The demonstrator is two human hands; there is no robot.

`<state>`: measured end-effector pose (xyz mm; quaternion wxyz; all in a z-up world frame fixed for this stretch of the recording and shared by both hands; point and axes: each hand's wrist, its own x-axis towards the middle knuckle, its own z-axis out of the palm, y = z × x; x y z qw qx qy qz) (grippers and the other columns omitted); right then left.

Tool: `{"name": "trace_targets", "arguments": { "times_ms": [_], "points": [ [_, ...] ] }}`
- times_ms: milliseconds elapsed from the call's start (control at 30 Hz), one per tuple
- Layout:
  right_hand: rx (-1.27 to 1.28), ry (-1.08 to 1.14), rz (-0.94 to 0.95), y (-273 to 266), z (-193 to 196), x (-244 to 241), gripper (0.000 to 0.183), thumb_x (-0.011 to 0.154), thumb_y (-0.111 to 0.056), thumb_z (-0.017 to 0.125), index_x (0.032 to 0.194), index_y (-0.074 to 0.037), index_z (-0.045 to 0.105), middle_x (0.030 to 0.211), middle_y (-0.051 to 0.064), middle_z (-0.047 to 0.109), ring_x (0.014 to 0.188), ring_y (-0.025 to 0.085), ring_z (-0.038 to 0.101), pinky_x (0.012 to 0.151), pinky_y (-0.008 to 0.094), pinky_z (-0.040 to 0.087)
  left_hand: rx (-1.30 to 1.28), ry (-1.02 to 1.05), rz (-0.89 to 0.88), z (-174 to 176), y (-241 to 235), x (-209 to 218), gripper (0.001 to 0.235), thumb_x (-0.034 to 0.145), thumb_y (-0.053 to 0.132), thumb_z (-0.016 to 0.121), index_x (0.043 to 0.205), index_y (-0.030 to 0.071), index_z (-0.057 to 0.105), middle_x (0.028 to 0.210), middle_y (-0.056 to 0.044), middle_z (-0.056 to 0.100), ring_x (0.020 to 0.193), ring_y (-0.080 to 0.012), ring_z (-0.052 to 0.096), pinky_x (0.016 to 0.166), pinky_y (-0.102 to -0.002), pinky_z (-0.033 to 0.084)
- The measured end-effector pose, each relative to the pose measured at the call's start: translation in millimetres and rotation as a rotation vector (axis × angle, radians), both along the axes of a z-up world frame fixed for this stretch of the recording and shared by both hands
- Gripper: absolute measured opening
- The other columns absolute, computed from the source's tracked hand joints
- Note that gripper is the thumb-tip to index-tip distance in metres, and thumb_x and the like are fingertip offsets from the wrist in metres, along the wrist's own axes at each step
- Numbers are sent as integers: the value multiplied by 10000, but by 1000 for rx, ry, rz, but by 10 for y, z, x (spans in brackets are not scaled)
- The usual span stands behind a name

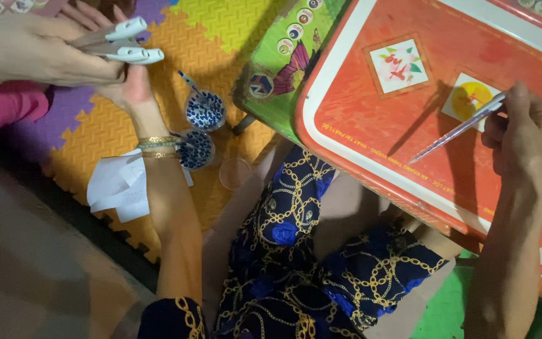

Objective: The person sits on the floor and assembles pens by inserting blue ink cartridges into white pen barrels. They handle the components with both hands, repeatedly inserting the cartridges and placing the assembled pens onto a red tray.

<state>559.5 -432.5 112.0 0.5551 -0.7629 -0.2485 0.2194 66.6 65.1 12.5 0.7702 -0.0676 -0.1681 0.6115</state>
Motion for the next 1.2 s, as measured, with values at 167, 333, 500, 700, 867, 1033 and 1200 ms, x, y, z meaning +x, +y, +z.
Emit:
{"name": "trace_targets", "arguments": {
  "times_ms": [167,333,500,700,867,1033,1200],
  "points": [
    [-171,53,-88,203,121,-192,426,1293,-351,476,920,-174,369,756,-33,257,585,70,203,537,310,121,-174,91,-11,-377,198,-395,619,1074,361,573,1643,117,551,1686,-123,570,1662,-350,459,1481,-664,278],
    [-458,-346,53,112,-474,315,577,1339,-427,511,887,-70,486,810,56,390,714,172,344,609,428,272,-310,173,-15,-399,143,-641,680,960,319,658,1573,37,569,1586,-244,599,1554,-440,521,1399,-643,410],
    [-737,-587,122,275,-271,42,612,1258,-363,403,789,31,409,702,189,328,700,356,377,645,607,279,-396,306,-8,162,-240,-547,796,827,378,739,1526,21,603,1547,-218,643,1518,-436,574,1324,-670,472],
    [-730,-640,99,211,-533,242,618,1272,-389,433,823,33,475,721,195,355,707,358,399,632,596,293,-434,245,-59,348,-560,-345,940,842,501,693,1656,81,482,1550,-219,603,1484,-424,551,1291,-626,473],
    [-718,-604,58,221,-465,127,566,1263,-370,429,840,7,444,740,172,409,723,357,414,641,581,315,-435,256,-82,361,-681,-226,909,841,488,690,1626,75,494,1535,-220,606,1480,-427,549,1287,-629,471],
    [-729,-772,83,160,-791,392,603,1306,-359,417,897,46,597,789,311,613,733,527,563,653,616,380,-431,271,-120,272,-656,-45,877,841,476,687,1597,69,506,1520,-222,609,1476,-431,548,1282,-633,469],
    [-748,-838,103,194,-647,202,690,1390,-418,412,1004,100,655,898,423,709,826,704,607,725,699,432,-429,285,-159,-9,-647,33,846,840,464,684,1567,64,518,1506,-224,612,1472,-434,547,1278,-637,466]
  ]
}}
